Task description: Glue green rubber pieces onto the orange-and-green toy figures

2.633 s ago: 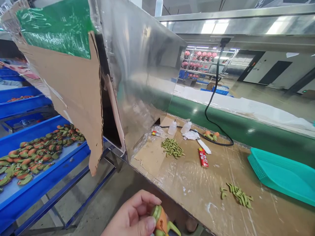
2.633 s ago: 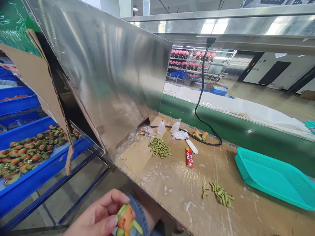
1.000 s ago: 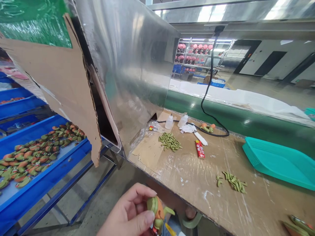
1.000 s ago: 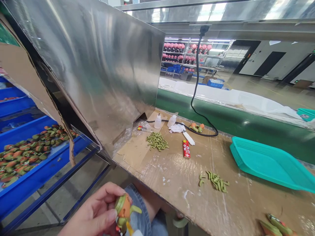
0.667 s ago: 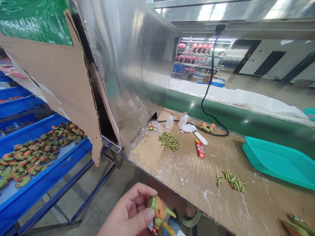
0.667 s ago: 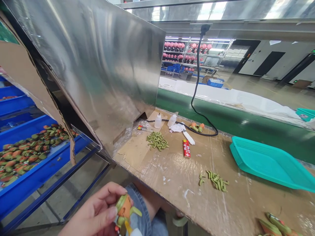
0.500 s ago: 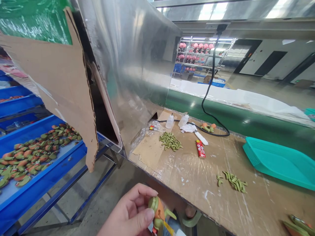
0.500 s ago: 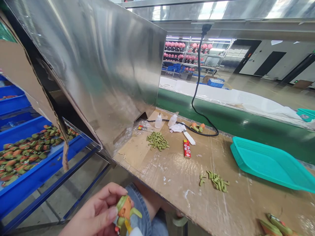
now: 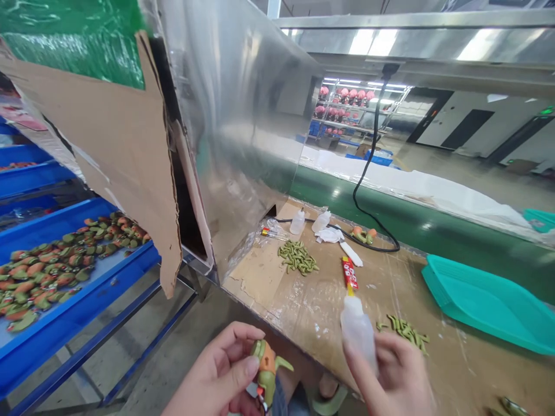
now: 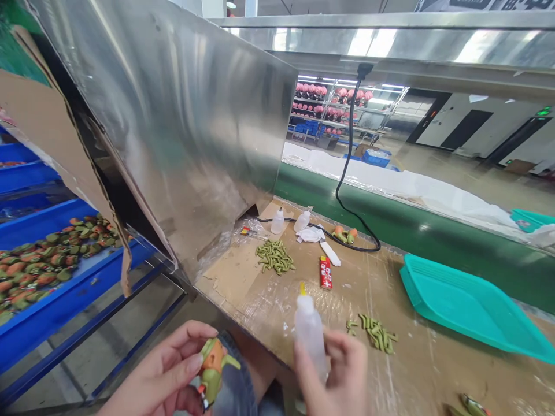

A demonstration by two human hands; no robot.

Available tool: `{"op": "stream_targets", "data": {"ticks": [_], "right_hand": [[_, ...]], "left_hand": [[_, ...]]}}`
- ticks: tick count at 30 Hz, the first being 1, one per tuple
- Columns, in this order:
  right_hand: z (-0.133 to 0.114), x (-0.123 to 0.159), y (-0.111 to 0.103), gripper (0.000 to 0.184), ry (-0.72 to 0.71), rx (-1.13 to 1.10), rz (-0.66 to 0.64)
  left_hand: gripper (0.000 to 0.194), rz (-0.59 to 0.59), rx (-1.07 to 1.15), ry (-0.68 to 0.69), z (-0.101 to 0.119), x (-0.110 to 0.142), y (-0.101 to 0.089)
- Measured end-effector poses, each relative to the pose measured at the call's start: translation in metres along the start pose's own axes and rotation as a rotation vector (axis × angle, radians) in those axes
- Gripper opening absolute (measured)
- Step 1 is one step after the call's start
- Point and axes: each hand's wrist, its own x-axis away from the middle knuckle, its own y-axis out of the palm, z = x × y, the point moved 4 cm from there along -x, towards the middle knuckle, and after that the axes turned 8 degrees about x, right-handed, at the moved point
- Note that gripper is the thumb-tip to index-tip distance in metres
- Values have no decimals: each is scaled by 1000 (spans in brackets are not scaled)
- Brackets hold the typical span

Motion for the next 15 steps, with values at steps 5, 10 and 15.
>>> {"op": "stream_targets", "data": {"ticks": [5, 10, 15], "right_hand": [[40, -59, 20, 57, 46, 105, 39], [13, -38, 20, 53, -105, 345, 276], [-16, -44, 96, 20, -383, 443, -104]], "left_hand": [[26, 20, 55, 19, 5, -2, -6], [30, 130, 51, 80, 16, -3, -14], [33, 130, 65, 107, 19, -6, -6]]}}
